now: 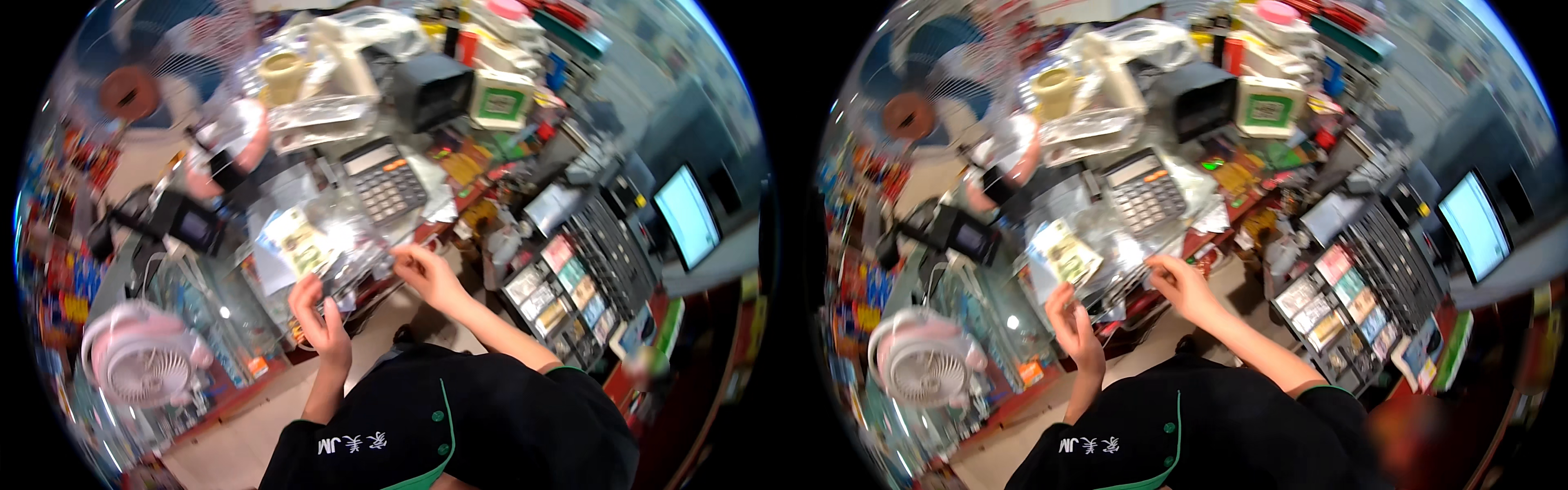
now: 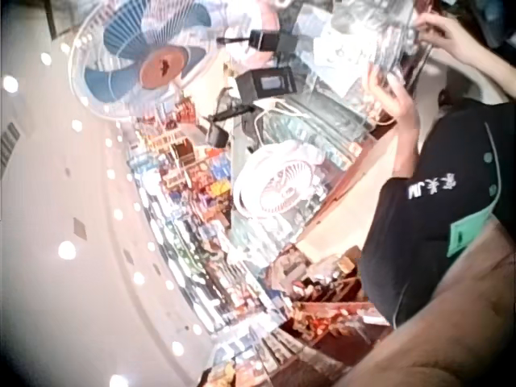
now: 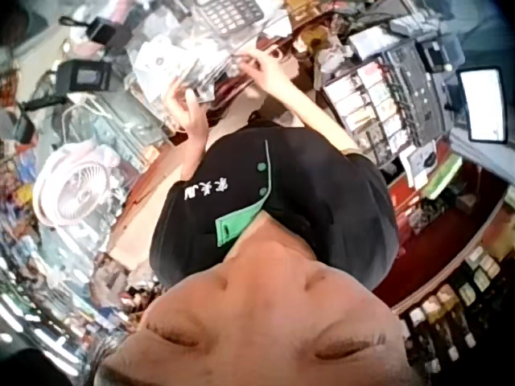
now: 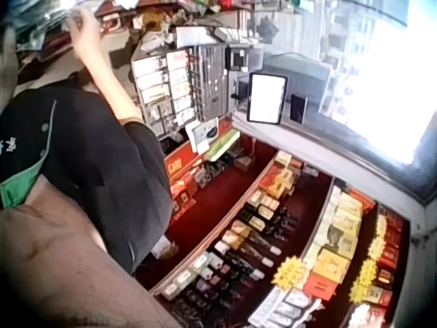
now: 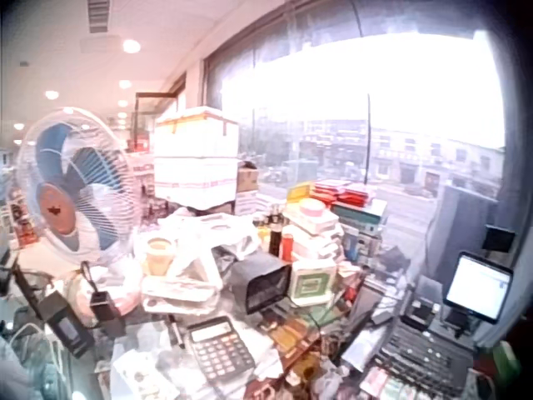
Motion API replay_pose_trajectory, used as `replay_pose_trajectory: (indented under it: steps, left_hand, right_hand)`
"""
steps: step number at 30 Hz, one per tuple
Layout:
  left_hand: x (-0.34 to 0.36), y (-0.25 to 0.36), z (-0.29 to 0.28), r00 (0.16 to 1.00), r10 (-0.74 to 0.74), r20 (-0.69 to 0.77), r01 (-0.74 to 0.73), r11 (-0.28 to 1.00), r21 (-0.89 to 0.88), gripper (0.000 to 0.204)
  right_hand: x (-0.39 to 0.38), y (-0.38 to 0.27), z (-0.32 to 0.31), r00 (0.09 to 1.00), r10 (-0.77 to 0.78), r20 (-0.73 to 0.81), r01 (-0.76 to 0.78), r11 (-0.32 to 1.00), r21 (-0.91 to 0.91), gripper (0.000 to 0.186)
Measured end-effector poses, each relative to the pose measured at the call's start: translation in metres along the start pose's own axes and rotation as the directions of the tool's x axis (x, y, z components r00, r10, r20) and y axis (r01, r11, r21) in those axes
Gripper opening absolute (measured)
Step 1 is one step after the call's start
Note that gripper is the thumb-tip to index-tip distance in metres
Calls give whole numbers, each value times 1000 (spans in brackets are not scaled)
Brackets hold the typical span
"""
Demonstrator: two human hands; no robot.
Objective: The person counts stacks of banknotes by hand, separates them by denomination, and places them into a cash drawer. They use a calculator to tally amounts and later operate a computer mouse to interact with a point-of-sale system.
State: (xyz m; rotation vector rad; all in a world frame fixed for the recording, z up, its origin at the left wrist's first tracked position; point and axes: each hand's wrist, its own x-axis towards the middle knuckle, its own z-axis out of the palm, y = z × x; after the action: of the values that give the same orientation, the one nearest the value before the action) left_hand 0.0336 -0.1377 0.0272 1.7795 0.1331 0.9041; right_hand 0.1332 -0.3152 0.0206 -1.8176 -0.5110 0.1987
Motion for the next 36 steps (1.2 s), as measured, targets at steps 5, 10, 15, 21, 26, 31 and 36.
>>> replay_pose_trajectory:
  steps: [5, 10, 15, 21, 26, 31, 36]
  left_hand:
    - [2, 6, 74, 834, 128, 537, -47, 986, -162, 11]
    - [-11, 16, 163, 648, 98, 756, 161, 952, -261, 13]
    - [-38, 57, 234, 414, 123, 902, 280, 926, -255, 14]
    - [-83, 61, 277, 283, 320, 904, 71, 933, -352, 17]
    - [-107, 74, 294, 195, 28, 980, 257, 963, -78, 12]
    - [-124, 76, 314, 214, -15, 977, 246, 968, -39, 10]
    - [-141, 83, 330, 226, -51, 973, 210, 978, 2, 10]
  right_hand:
    - [-147, 71, -48, 819, 527, -227, -462, 840, 286, 19]
    - [-287, 130, -36, 379, 800, -465, -346, 589, 731, 21]
    - [-326, 167, -59, -127, 740, -660, -135, 646, 751, 23]
    - [-331, 209, -90, -110, 627, -771, -198, 747, 635, 21]
    - [-317, 229, -161, -28, 597, -802, -107, 795, 597, 23]
    - [-293, 266, -252, 23, 567, -824, -119, 820, 560, 23]
    - [-283, 306, -321, 15, 463, -886, -141, 879, 457, 21]
